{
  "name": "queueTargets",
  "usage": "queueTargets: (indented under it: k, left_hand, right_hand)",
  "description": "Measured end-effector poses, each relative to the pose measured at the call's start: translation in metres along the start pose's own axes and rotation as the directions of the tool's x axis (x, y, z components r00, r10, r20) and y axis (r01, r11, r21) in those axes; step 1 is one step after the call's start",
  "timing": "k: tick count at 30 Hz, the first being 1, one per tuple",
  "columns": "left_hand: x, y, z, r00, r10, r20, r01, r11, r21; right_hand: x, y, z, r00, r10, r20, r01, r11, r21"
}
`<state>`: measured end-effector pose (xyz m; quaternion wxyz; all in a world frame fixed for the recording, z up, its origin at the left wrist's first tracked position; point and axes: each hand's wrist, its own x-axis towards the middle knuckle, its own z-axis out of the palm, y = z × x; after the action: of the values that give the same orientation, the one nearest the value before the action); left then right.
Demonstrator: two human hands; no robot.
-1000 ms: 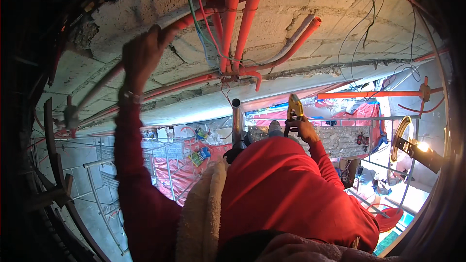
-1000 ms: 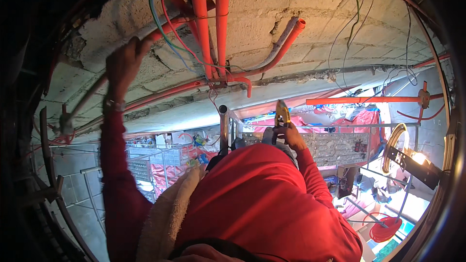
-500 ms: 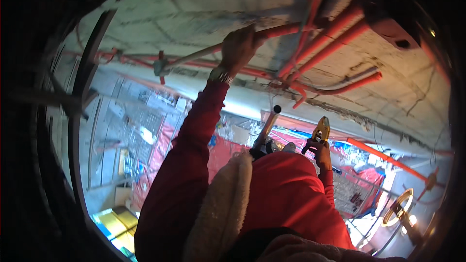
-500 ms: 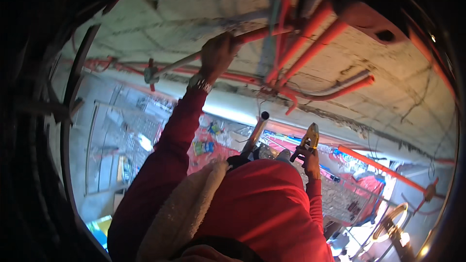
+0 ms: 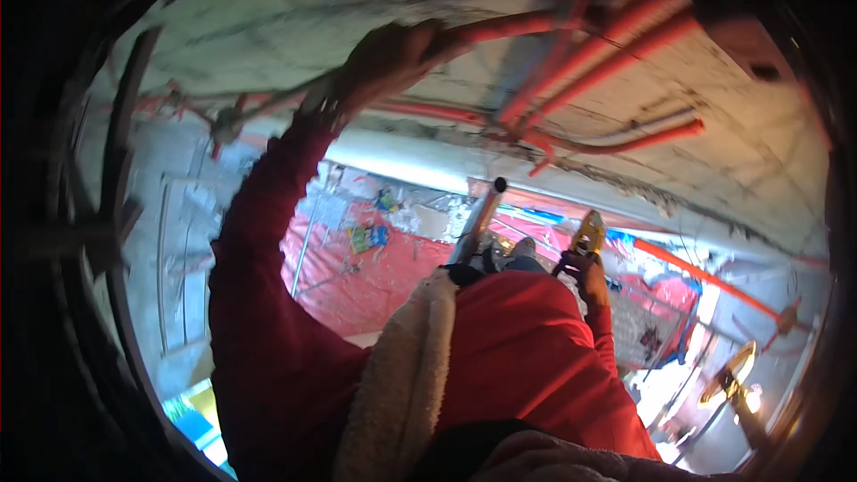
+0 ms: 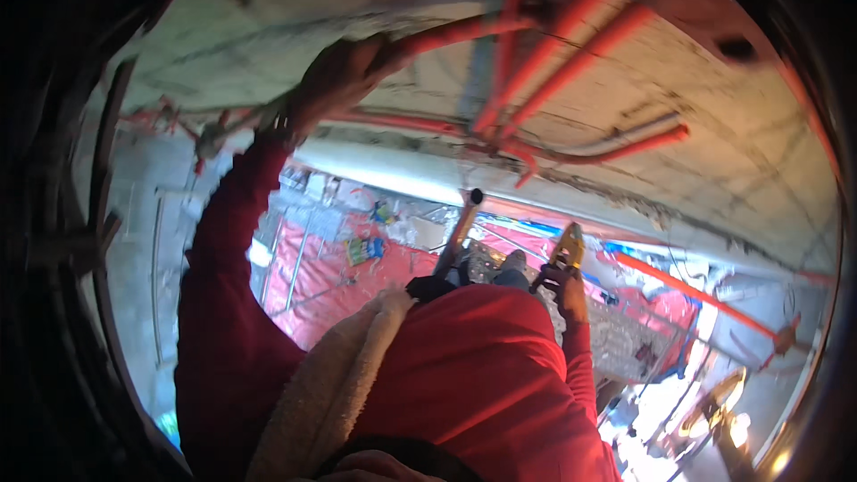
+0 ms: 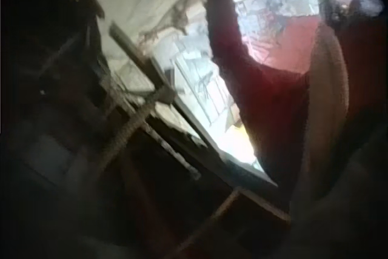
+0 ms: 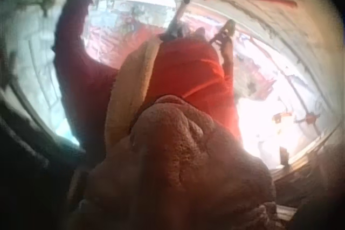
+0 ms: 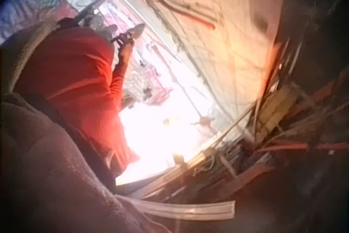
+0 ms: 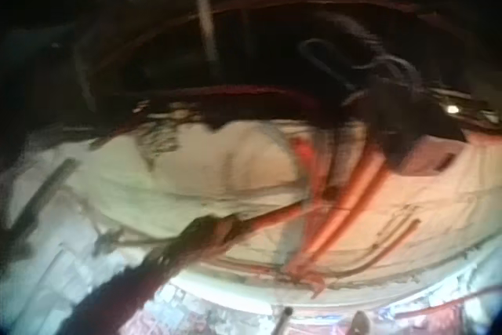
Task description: The person uses a yellow crimping tool to secure wires within a junction box on the ceiling and then manipulates the red electrical conduit pipes and wires by hand.
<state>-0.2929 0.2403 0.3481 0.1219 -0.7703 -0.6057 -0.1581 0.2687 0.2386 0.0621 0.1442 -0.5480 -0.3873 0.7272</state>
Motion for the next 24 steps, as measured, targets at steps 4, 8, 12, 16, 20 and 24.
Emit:
queueTargets:
  k: [4, 8, 12, 16, 20, 24]
  left_hand:
    - [-0.029, 0.023, 0.076, 0.866, -0.378, -0.326, 0.362, 0.925, -0.112]
    - [0.005, 0.038, 0.1, 0.697, -0.415, -0.585, 0.494, 0.869, -0.028]
    - [0.025, 0.07, 0.095, 0.662, -0.357, -0.659, 0.428, 0.902, -0.059]
    - [0.029, 0.068, 0.069, 0.753, -0.314, -0.579, 0.458, 0.881, 0.118]
    - [0.024, 0.027, 0.045, 0.929, -0.316, -0.191, 0.334, 0.94, 0.073]
    - [0.029, 0.007, -0.027, 0.943, -0.236, 0.234, 0.286, 0.935, -0.21]
  right_hand:
    - [-0.011, 0.0, 0.014, 0.987, -0.048, -0.153, 0.057, 0.997, 0.053]
    - [-0.015, -0.021, 0.021, 0.989, 0.076, -0.126, -0.088, 0.991, -0.097]
    - [-0.008, -0.012, 0.031, 0.994, 0.013, -0.107, -0.014, 1.0, -0.01]
    - [0.013, 0.004, 0.039, 0.999, 0.022, -0.031, -0.021, 0.999, 0.05]
    - [0.016, -0.003, 0.051, 1.0, 0.004, 0.031, -0.003, 0.999, -0.039]
    - [0.005, -0.014, 0.052, 1.0, 0.014, 0.007, -0.013, 0.999, -0.047]
